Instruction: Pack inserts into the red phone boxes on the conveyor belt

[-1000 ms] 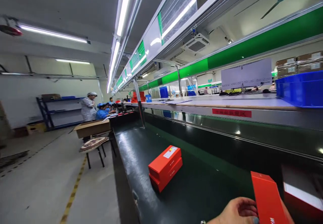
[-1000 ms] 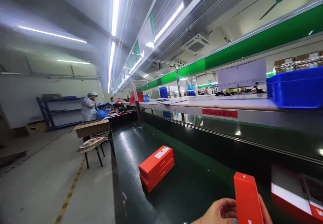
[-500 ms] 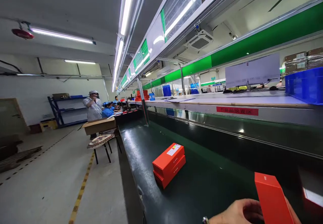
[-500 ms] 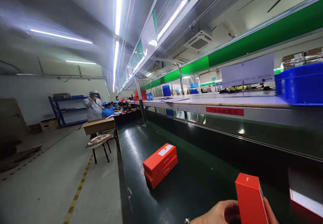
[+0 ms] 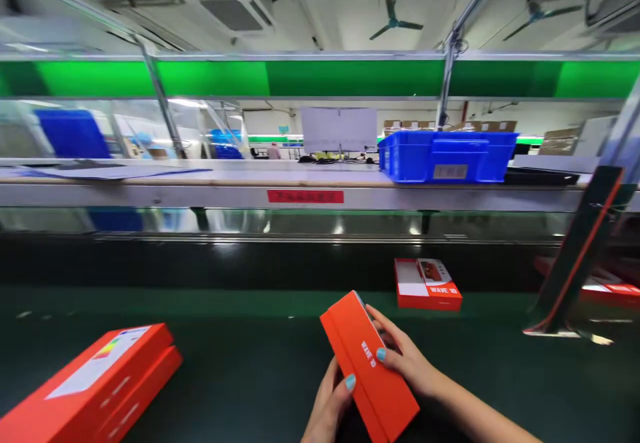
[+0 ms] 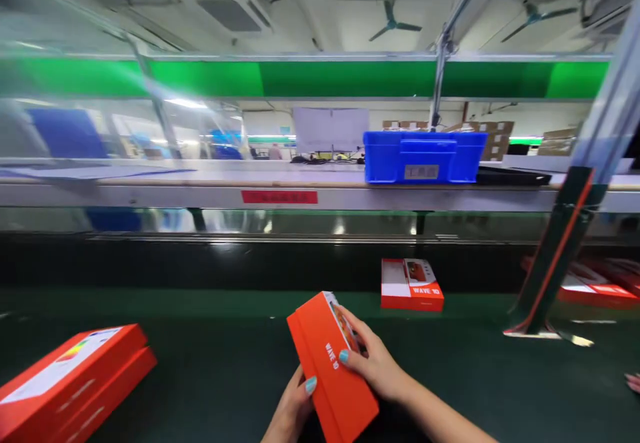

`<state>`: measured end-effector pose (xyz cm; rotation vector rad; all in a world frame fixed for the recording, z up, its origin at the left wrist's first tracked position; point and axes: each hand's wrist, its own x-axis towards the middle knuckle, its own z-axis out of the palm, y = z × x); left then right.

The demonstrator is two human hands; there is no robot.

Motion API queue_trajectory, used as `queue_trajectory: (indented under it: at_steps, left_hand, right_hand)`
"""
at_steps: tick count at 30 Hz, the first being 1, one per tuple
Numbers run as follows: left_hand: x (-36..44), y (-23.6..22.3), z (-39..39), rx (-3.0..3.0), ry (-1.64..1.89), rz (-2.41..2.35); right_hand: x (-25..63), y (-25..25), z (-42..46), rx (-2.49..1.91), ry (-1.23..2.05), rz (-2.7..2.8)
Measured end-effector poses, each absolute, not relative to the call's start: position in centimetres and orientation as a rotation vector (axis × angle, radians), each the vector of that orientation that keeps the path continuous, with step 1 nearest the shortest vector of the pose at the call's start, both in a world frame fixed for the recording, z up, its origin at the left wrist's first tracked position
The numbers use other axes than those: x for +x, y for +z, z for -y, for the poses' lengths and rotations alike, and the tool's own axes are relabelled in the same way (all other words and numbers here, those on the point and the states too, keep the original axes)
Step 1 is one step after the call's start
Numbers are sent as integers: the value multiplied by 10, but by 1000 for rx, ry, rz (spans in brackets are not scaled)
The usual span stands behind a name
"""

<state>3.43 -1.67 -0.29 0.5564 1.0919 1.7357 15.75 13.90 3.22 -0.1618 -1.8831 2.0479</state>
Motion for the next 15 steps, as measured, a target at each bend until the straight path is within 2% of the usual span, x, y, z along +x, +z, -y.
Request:
queue_trajectory:
  at_steps: [4, 11, 13, 15]
  left_hand:
    - [50, 2, 13, 424, 1792, -1088]
    - [52, -6, 19, 335, 1857, -1031]
    - [49, -13, 20, 215, 1812, -969]
    - [46, -18, 18, 78, 1753, -862]
  right_hand:
    - [161, 39, -148, -321, 2067, 1806]
    - [169, 52, -176, -310, 2041, 1742]
    - [175, 50, -197, -459, 1887, 1790]
    - [182, 42, -216, -746, 1533, 2092]
